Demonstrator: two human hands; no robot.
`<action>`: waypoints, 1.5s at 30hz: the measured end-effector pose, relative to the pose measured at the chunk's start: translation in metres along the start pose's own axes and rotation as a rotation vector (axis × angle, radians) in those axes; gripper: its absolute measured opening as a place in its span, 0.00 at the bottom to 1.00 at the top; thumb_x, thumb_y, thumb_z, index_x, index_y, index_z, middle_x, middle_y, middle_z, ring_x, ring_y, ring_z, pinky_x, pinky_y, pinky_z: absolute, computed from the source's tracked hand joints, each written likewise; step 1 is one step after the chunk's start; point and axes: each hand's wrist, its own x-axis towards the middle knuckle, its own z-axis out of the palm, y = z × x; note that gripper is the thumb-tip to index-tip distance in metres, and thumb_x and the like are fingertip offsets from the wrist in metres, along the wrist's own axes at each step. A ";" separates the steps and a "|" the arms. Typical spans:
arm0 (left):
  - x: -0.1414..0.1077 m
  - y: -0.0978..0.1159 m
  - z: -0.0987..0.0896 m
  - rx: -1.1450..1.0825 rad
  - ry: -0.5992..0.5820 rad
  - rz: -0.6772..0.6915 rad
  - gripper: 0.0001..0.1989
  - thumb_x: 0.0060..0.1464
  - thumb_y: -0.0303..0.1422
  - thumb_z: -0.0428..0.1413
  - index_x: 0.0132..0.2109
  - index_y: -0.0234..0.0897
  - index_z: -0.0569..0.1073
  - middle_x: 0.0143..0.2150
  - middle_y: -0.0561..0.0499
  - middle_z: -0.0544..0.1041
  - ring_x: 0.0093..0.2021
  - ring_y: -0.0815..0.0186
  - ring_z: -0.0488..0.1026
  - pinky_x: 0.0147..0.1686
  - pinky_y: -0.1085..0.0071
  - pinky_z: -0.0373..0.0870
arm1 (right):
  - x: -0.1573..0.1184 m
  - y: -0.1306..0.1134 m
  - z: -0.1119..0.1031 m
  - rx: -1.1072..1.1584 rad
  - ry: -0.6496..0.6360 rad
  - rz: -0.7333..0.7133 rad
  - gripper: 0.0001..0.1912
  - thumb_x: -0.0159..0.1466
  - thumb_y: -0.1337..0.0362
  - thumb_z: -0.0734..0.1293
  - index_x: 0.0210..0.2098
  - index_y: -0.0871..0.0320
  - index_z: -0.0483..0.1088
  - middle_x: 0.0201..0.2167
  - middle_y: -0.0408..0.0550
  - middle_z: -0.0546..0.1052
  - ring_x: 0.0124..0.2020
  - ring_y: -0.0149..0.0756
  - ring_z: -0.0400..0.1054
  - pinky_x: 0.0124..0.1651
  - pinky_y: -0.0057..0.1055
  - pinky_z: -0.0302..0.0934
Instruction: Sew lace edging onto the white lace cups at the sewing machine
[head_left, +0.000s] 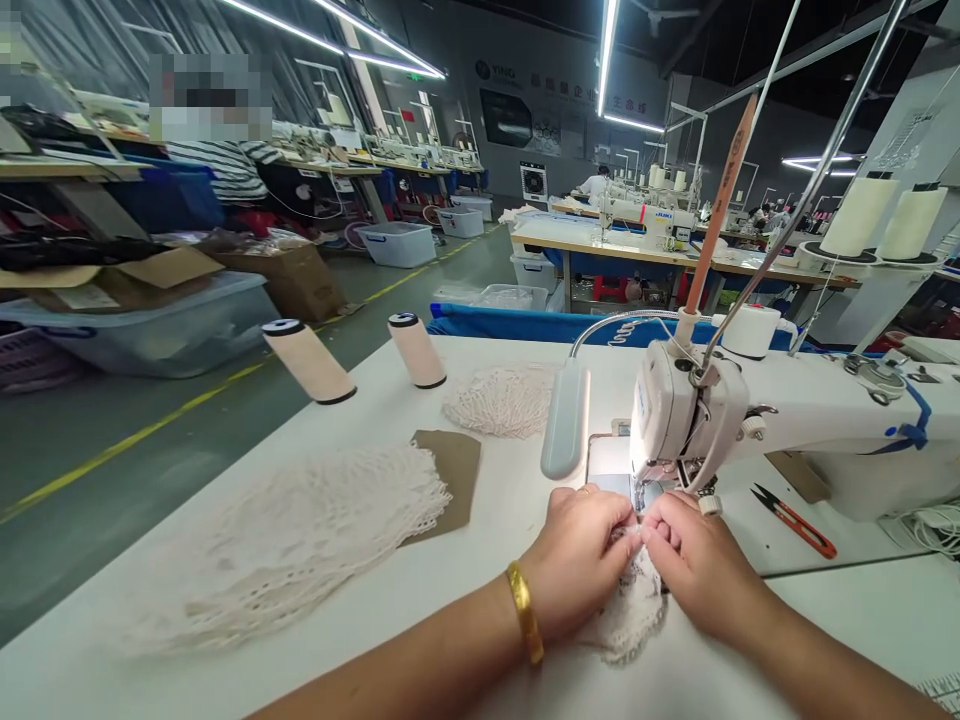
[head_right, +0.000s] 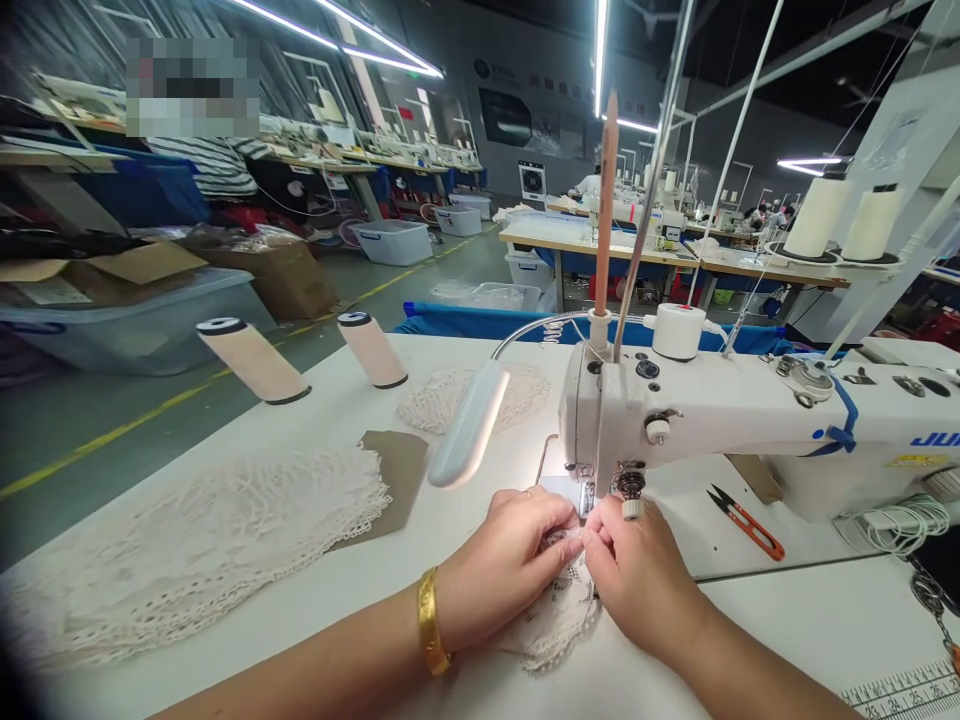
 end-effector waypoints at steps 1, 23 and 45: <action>-0.001 0.001 0.002 0.038 0.023 0.006 0.12 0.61 0.34 0.51 0.29 0.39 0.64 0.29 0.52 0.73 0.37 0.58 0.70 0.48 0.56 0.62 | 0.000 0.000 0.002 -0.040 0.023 -0.007 0.10 0.70 0.65 0.58 0.30 0.53 0.61 0.28 0.44 0.72 0.31 0.39 0.67 0.34 0.31 0.58; -0.016 -0.008 0.006 0.299 0.267 0.457 0.13 0.69 0.24 0.50 0.37 0.38 0.76 0.40 0.51 0.83 0.38 0.60 0.75 0.47 0.56 0.56 | -0.011 0.020 -0.002 -0.201 0.034 -0.266 0.16 0.74 0.73 0.58 0.46 0.52 0.76 0.39 0.48 0.78 0.31 0.38 0.69 0.34 0.32 0.62; -0.005 -0.014 0.002 0.295 0.262 0.428 0.13 0.68 0.23 0.51 0.40 0.39 0.79 0.44 0.49 0.86 0.45 0.56 0.80 0.52 0.53 0.56 | -0.005 0.021 0.002 -0.402 0.159 -0.292 0.17 0.73 0.72 0.58 0.45 0.54 0.77 0.40 0.51 0.81 0.30 0.39 0.71 0.32 0.33 0.60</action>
